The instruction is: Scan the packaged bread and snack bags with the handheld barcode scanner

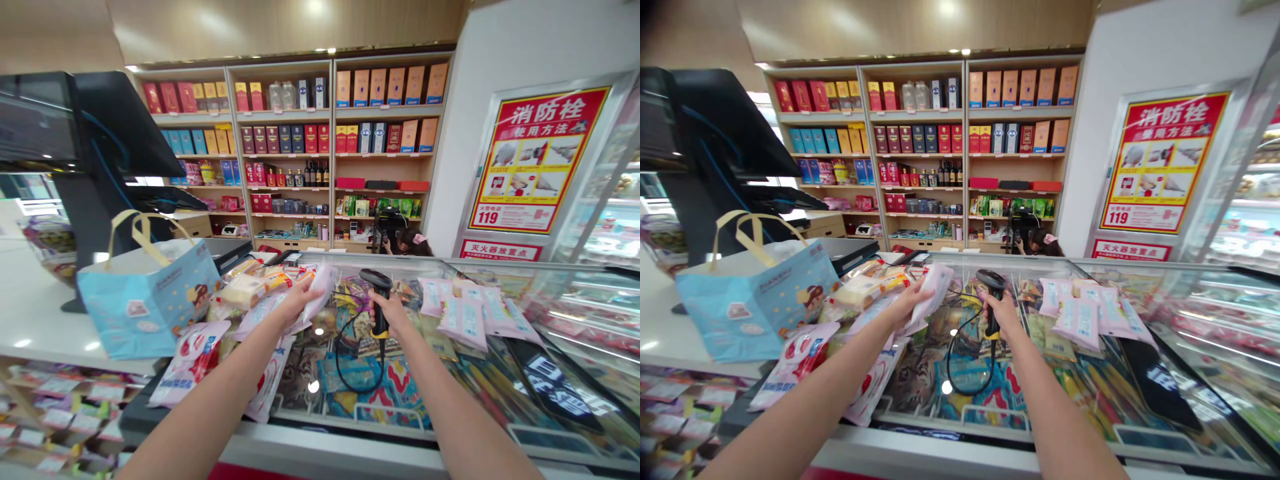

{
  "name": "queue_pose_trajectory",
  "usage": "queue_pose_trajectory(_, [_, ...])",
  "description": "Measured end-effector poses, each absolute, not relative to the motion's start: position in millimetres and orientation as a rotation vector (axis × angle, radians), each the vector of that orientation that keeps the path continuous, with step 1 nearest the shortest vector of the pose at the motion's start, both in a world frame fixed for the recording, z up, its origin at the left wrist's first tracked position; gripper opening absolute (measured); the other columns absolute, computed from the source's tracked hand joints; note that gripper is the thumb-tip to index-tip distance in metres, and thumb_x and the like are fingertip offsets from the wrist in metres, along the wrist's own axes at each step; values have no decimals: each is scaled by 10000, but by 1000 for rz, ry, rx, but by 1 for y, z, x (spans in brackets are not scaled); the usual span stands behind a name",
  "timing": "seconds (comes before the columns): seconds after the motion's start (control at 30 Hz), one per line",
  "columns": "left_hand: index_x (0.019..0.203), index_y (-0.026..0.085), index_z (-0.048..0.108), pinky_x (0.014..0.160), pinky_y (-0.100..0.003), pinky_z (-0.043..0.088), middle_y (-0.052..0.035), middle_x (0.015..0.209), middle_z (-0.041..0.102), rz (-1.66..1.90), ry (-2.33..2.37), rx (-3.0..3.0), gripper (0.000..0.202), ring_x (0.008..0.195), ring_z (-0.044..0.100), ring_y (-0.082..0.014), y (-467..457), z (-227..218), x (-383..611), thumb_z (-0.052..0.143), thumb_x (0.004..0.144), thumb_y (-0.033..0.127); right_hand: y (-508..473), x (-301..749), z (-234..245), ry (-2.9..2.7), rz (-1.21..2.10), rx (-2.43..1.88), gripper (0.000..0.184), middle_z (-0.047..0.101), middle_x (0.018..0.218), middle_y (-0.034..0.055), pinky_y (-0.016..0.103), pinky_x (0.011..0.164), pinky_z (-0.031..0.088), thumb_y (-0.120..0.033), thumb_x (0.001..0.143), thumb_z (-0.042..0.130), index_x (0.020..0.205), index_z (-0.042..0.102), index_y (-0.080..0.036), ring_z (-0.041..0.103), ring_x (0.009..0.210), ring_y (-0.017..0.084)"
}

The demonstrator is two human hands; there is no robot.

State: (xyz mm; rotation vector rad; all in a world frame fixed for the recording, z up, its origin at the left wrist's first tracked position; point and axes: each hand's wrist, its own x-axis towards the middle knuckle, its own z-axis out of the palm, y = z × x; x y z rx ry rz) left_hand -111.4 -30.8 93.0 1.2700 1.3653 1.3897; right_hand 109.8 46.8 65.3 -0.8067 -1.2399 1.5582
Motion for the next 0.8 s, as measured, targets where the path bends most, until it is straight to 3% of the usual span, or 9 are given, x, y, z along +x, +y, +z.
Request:
queue_pose_trajectory(0.07, [1039, 166, 653, 807, -404, 516, -119, 965, 697, 1491, 1085, 971, 524, 945, 648, -288, -15, 101, -110, 670, 693, 559, 47, 112, 65, -1206, 1564, -796, 348, 535, 475, -62, 224, 351, 400, -366, 561, 794, 711, 526, -201, 463, 369, 97])
queue_pose_trajectory(0.17, [1153, 179, 599, 856, -510, 502, -151, 1094, 676, 1497, 829, 806, 660, 1064, 618, -322, 7, 103, -101, 565, 732, 686, 47, 116, 65, -1195, 1568, -783, 376, 536, 477, -62, 228, 357, 407, -387, 558, 804, 729, 527, -198, 462, 371, 95])
queue_pose_trajectory(0.3, [1205, 226, 555, 890, -513, 497, -122, 1174, 660, 1545, 785, 708, 681, 1129, 594, -302, 30, 83, -92, 562, 726, 710, 47, 119, 64, -1231, 1534, -780, 378, 528, 474, -59, 231, 358, 408, -427, 567, 788, 705, 524, -193, 464, 372, 96])
queue_pose_trajectory(0.4, [1115, 218, 588, 855, -497, 521, -108, 1077, 694, 1520, 833, 609, 570, 1038, 641, -295, 40, 60, -92, 670, 704, 604, 46, 118, 64, -1262, 1510, -790, 369, 529, 483, -59, 228, 356, 406, -429, 568, 776, 715, 535, -192, 471, 376, 97])
queue_pose_trajectory(0.57, [958, 173, 622, 799, -394, 547, -86, 901, 720, 1685, 1045, 732, 454, 858, 685, -257, 51, 33, -88, 816, 549, 198, 41, 113, 62, -1331, 1526, -800, 357, 524, 491, -67, 226, 356, 402, -418, 602, 753, 784, 542, -195, 469, 374, 99])
queue_pose_trajectory(0.8, [1026, 178, 637, 821, -368, 543, -77, 947, 727, 1884, 1207, 954, 459, 897, 684, -241, 57, 24, -82, 767, 587, 162, 30, 110, 62, -1447, 1592, -725, 308, 537, 532, -64, 217, 371, 411, -407, 661, 725, 796, 527, -213, 485, 394, 98])
